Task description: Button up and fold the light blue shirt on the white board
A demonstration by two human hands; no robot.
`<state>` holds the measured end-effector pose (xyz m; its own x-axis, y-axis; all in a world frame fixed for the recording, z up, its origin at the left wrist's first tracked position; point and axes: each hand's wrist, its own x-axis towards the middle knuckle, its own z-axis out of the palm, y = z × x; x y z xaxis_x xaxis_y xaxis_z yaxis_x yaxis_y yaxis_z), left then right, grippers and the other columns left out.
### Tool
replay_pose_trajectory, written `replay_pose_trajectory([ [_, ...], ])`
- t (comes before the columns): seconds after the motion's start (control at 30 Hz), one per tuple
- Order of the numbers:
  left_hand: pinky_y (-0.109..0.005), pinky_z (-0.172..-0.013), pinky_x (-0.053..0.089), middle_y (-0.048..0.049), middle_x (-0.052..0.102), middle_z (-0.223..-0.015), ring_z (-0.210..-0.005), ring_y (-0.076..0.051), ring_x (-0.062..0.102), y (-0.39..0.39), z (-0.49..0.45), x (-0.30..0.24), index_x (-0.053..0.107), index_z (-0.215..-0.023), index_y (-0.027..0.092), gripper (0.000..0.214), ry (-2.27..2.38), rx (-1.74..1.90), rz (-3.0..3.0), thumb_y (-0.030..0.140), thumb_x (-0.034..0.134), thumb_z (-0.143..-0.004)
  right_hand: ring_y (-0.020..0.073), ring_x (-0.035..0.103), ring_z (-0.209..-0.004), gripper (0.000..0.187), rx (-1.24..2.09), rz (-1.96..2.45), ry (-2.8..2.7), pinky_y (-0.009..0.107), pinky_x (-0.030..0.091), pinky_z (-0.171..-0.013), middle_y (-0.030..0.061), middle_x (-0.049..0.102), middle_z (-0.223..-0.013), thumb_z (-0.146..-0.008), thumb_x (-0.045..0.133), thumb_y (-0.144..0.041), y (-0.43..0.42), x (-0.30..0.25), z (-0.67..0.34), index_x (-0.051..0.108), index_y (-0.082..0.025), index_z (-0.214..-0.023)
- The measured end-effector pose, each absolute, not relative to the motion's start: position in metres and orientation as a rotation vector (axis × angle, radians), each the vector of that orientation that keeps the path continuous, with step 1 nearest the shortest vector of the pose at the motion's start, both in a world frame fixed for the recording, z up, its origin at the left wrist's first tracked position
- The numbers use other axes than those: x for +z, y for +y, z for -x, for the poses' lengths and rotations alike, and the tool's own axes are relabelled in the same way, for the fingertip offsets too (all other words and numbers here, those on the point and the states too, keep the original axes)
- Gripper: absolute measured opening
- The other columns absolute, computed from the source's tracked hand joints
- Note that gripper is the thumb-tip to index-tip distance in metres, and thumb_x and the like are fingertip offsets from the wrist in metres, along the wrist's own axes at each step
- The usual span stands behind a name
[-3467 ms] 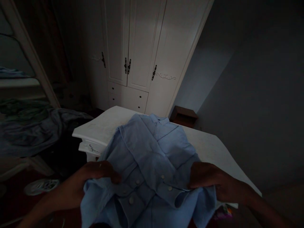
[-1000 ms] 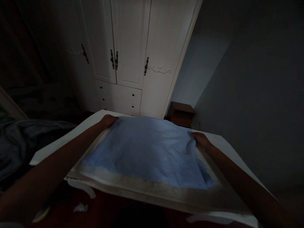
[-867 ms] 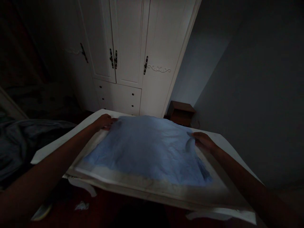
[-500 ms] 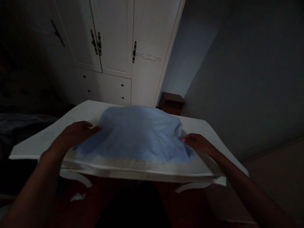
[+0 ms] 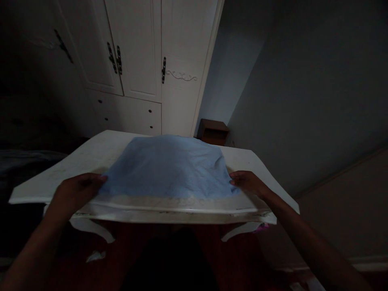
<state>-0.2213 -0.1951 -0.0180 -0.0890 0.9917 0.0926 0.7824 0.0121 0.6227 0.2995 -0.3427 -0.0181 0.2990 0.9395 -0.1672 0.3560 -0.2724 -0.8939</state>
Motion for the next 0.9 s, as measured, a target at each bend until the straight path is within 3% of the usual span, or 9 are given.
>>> replay_pose_trajectory([
  [0.23,-0.031,-0.066,0.052,-0.0052,0.073,-0.076,-0.08,-0.029,0.069,-0.196,0.23,-0.017,0.07,-0.075,0.022,0.047,1.884,0.757,-1.699,0.06,0.059,-0.05,0.011,0.054,-0.053,0.034,1.059,1.881,-1.039,0.022,0.035,-0.05,-0.0019,0.065,-0.062,-0.056,0.08,-0.032,-0.363,-0.026,-0.315,0.071,-0.017,-0.085],
  [0.37,-0.028,-0.063,0.053,-0.0048,0.075,-0.088,-0.083,-0.026,0.069,-0.198,0.231,-0.016,0.069,-0.096,0.021,0.059,1.784,0.872,-1.703,0.061,0.06,-0.052,0.0121,0.053,-0.055,0.041,0.978,1.857,-1.024,0.023,0.036,-0.05,-0.0007,0.065,-0.066,-0.059,0.082,-0.04,-0.365,-0.025,-0.302,0.069,-0.017,-0.09],
  [0.47,-0.027,-0.059,0.052,-0.0047,0.074,-0.082,-0.079,-0.025,0.069,-0.203,0.225,-0.011,0.066,-0.105,0.02,0.069,1.786,0.878,-1.662,0.063,0.063,-0.051,0.0132,0.053,-0.058,0.048,0.945,1.841,-1.054,0.024,0.036,-0.05,-0.0006,0.064,-0.067,-0.06,0.082,-0.05,-0.364,-0.018,-0.29,0.069,-0.018,-0.093],
  [0.63,-0.029,-0.068,0.052,-0.0056,0.074,-0.079,-0.079,-0.025,0.068,-0.205,0.224,-0.008,0.07,-0.095,0.019,0.063,1.723,0.89,-1.655,0.062,0.065,-0.049,0.0131,0.052,-0.057,0.059,0.958,1.836,-1.003,0.023,0.035,-0.048,-0.0008,0.065,-0.069,-0.05,0.086,-0.046,-0.364,-0.015,-0.287,0.067,-0.018,-0.099],
  [0.9,-0.031,-0.067,0.053,-0.0042,0.076,-0.081,-0.083,-0.028,0.069,-0.218,0.245,-0.025,0.074,-0.076,0.025,0.051,1.68,1.06,-1.449,0.059,0.074,-0.038,0.0121,0.047,-0.05,0.065,0.924,1.905,-1.103,0.023,0.031,-0.045,-0.0023,0.062,-0.063,-0.053,0.083,-0.049,-0.384,-0.028,-0.3,0.063,-0.019,-0.107],
])
